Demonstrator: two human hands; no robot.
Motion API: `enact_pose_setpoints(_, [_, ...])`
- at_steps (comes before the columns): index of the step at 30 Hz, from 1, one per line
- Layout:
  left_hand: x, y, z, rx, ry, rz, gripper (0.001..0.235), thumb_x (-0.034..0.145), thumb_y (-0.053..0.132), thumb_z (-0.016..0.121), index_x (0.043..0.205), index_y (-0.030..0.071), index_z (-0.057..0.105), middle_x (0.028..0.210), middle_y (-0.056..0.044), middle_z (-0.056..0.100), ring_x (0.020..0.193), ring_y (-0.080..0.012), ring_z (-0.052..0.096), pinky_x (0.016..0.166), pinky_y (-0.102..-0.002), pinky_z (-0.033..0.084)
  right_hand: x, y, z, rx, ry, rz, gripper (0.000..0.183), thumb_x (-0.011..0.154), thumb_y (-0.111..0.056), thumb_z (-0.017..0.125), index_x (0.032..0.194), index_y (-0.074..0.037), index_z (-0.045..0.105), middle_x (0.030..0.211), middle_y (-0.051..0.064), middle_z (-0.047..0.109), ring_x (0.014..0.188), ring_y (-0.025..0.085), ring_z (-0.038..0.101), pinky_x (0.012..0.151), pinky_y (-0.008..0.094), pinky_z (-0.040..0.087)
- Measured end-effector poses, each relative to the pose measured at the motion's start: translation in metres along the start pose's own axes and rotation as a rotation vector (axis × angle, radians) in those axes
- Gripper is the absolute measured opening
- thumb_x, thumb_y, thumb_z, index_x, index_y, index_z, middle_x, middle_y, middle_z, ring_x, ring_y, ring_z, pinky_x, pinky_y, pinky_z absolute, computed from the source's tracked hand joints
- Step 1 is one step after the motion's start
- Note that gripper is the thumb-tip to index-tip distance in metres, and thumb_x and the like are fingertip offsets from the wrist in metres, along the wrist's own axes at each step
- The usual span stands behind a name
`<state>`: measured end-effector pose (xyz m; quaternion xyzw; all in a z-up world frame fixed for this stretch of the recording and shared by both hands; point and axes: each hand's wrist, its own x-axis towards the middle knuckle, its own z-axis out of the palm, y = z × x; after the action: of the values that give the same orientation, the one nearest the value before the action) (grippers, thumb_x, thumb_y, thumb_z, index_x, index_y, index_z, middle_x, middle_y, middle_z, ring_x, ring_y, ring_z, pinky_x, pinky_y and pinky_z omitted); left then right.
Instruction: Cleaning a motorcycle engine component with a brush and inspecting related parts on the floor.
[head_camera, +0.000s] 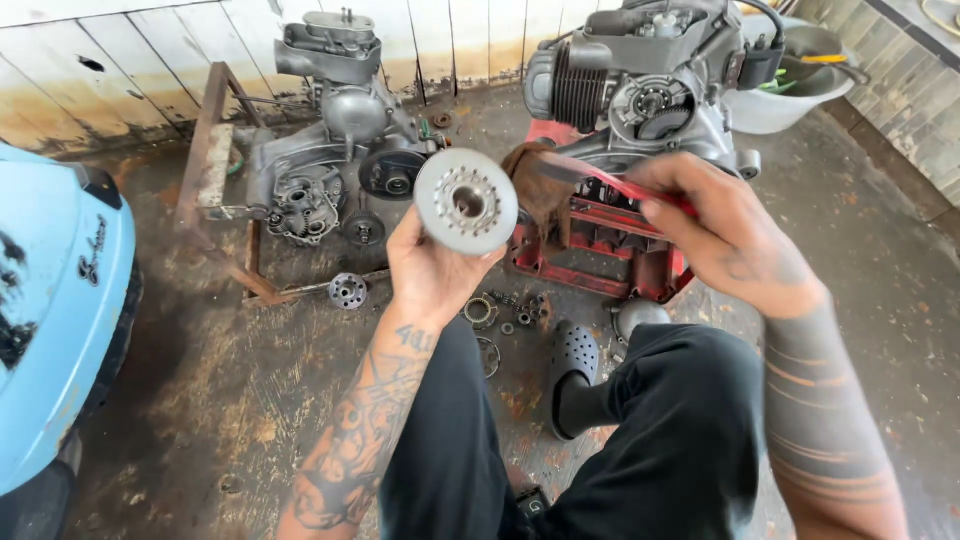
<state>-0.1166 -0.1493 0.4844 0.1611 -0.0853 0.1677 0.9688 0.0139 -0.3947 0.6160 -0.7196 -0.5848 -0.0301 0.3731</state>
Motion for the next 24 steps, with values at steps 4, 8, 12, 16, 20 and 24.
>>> enact_pose_setpoints(4, [0.024, -0.004, 0.03, 0.125, -0.055, 0.039, 0.051, 0.101, 0.035, 0.049, 0.14, 0.003, 0.053, 0.13, -0.016, 0.061, 0.113, -0.0257, 0.06, 0.086, -0.041, 0.051, 0.029, -0.005, 0.039, -0.068, 0.115, -0.11, 0.013, 0.094, 0.009, 0.063, 0.107, 0.009, 0.064, 0.087, 0.012, 0.063, 0.066, 0.019, 0.05, 0.061, 0.03, 0.041])
enact_pose_setpoints(8, [0.049, 0.0, 0.055, 0.093, 0.19, 0.071, 0.02, 0.083, 0.024, 0.062, 0.083, 0.006, 0.069, 0.081, -0.012, 0.073, 0.078, -0.0284, 0.072, 0.074, -0.047, 0.058, 0.046, 0.05, 0.102, 0.114, 0.334, 0.014, 0.014, 0.091, -0.012, 0.081, 0.101, -0.006, 0.074, 0.095, 0.013, 0.075, 0.095, 0.036, 0.073, 0.084, 0.044, 0.056])
enact_pose_setpoints(12, [0.061, -0.008, -0.017, 0.094, 0.303, 0.133, 0.019, 0.084, 0.021, 0.062, 0.096, 0.011, 0.072, 0.093, -0.009, 0.073, 0.092, -0.0262, 0.071, 0.085, -0.045, 0.057, 0.04, 0.088, 0.156, 0.195, 0.435, 0.119, 0.011, 0.09, -0.006, 0.08, 0.096, -0.004, 0.072, 0.095, 0.015, 0.075, 0.093, 0.036, 0.073, 0.082, 0.045, 0.056])
enact_pose_setpoints(16, [0.058, 0.002, -0.017, 0.181, 0.351, 0.123, 0.012, 0.081, 0.015, 0.064, 0.092, 0.012, 0.067, 0.084, -0.005, 0.068, 0.082, -0.0205, 0.065, 0.08, -0.038, 0.053, 0.045, 0.108, 0.177, 0.173, 0.335, 0.144, 0.009, 0.086, -0.009, 0.084, 0.093, -0.01, 0.079, 0.09, 0.008, 0.075, 0.083, 0.027, 0.074, 0.08, 0.039, 0.057])
enact_pose_setpoints(20, [0.074, -0.002, -0.061, -0.034, 0.469, 0.139, 0.003, 0.077, 0.013, 0.067, 0.077, 0.01, 0.066, 0.076, -0.003, 0.066, 0.075, -0.0178, 0.065, 0.074, -0.033, 0.053, 0.061, 0.131, 0.195, 0.176, 0.34, 0.145, 0.008, 0.086, -0.008, 0.082, 0.093, -0.01, 0.077, 0.091, 0.011, 0.074, 0.088, 0.034, 0.073, 0.079, 0.043, 0.057])
enact_pose_setpoints(24, [0.093, 0.008, -0.046, -0.097, 0.532, 0.175, 0.005, 0.074, 0.012, 0.066, 0.072, 0.008, 0.064, 0.07, -0.007, 0.064, 0.068, -0.0209, 0.062, 0.071, -0.034, 0.049, 0.083, 0.151, 0.211, 0.201, 0.298, 0.085, 0.011, 0.083, -0.008, 0.084, 0.092, -0.012, 0.079, 0.086, 0.01, 0.074, 0.083, 0.032, 0.074, 0.076, 0.041, 0.057])
